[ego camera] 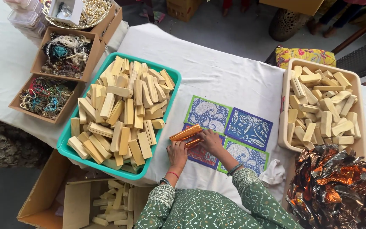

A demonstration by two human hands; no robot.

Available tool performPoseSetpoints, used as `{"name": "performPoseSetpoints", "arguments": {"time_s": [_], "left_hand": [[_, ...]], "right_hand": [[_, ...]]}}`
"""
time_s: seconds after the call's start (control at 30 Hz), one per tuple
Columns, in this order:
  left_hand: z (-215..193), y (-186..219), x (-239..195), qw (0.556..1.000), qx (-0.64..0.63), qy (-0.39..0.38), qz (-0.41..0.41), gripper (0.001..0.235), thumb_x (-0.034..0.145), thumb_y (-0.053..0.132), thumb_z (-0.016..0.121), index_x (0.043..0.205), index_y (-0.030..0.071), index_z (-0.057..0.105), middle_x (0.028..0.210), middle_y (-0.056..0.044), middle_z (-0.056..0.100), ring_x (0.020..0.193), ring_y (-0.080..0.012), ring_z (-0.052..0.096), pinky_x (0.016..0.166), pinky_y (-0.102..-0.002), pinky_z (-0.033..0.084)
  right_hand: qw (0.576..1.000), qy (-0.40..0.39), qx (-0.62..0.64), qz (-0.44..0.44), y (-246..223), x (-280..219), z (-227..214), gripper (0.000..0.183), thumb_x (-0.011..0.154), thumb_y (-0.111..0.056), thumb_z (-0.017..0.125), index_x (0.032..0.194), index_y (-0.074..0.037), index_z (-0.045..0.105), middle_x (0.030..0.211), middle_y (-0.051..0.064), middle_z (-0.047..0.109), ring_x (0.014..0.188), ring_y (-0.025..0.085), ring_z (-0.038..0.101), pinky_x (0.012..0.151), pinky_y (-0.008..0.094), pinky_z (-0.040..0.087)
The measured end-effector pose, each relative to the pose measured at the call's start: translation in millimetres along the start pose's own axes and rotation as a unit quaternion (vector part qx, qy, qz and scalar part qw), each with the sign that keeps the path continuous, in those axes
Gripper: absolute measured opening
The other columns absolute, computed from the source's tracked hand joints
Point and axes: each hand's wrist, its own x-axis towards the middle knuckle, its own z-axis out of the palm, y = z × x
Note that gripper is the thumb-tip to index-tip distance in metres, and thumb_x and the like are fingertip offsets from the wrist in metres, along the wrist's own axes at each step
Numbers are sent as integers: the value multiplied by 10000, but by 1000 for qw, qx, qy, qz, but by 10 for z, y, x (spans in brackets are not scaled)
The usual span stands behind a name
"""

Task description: The person wipes a small wooden block with a white cloth, then wraps it in copper foil. The wrapped block is placed into a clear plastic container. The process is repeated with additional wooden blocks.

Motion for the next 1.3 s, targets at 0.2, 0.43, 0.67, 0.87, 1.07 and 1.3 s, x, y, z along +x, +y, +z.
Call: {"name": "performPoseSetpoints", "arguments": {"time_s": [0.2,0.43,0.67,0.87,1.07,1.3], "left_hand": [[-167,74,-12,1000,-8,-2,-20,355,795,240,811,1099,135,662,1204,-32,651,1211,-228,543,995,-484,398],[-245,87,-84,1000,-8,13,-24,469,761,243,823,1183,131,651,1258,-27,631,1237,-233,533,1001,-497,394],[-308,24,-162,993,-58,102,-23,388,824,218,770,1183,109,669,1243,-42,639,1199,-258,558,1018,-472,415],[-276,-21,385,997,-38,69,26,415,807,233,779,1185,102,668,1221,-56,652,1208,-268,571,1043,-455,436],[-217,107,858,989,85,-93,80,507,755,318,837,1184,125,647,1193,-66,653,1184,-253,568,1005,-487,424],[103,60,947,974,150,-144,92,392,796,258,796,1136,133,645,1114,-71,695,1119,-255,641,970,-459,459]], "right_hand": [[987,155,43,-22,-38,-307,-158,587,731,-232,830,1272,-107,640,1244,60,622,1183,281,543,932,442,437],[979,188,79,1,-4,-562,-105,548,775,-198,812,1284,-89,639,1228,112,612,1167,312,553,943,448,453],[956,251,135,64,99,-1108,-66,476,793,-188,809,1232,-72,665,1185,147,627,1115,343,590,953,446,485],[941,258,164,142,175,-1680,38,437,797,-180,799,1202,-75,672,1114,111,667,1079,313,616,925,420,500],[928,263,195,180,173,-1986,67,420,807,-172,778,1202,-81,667,1066,86,702,1029,277,656,899,394,518],[927,239,197,210,155,-2187,47,443,812,-183,786,1225,-77,665,1011,95,707,995,273,665,890,404,517]]}}
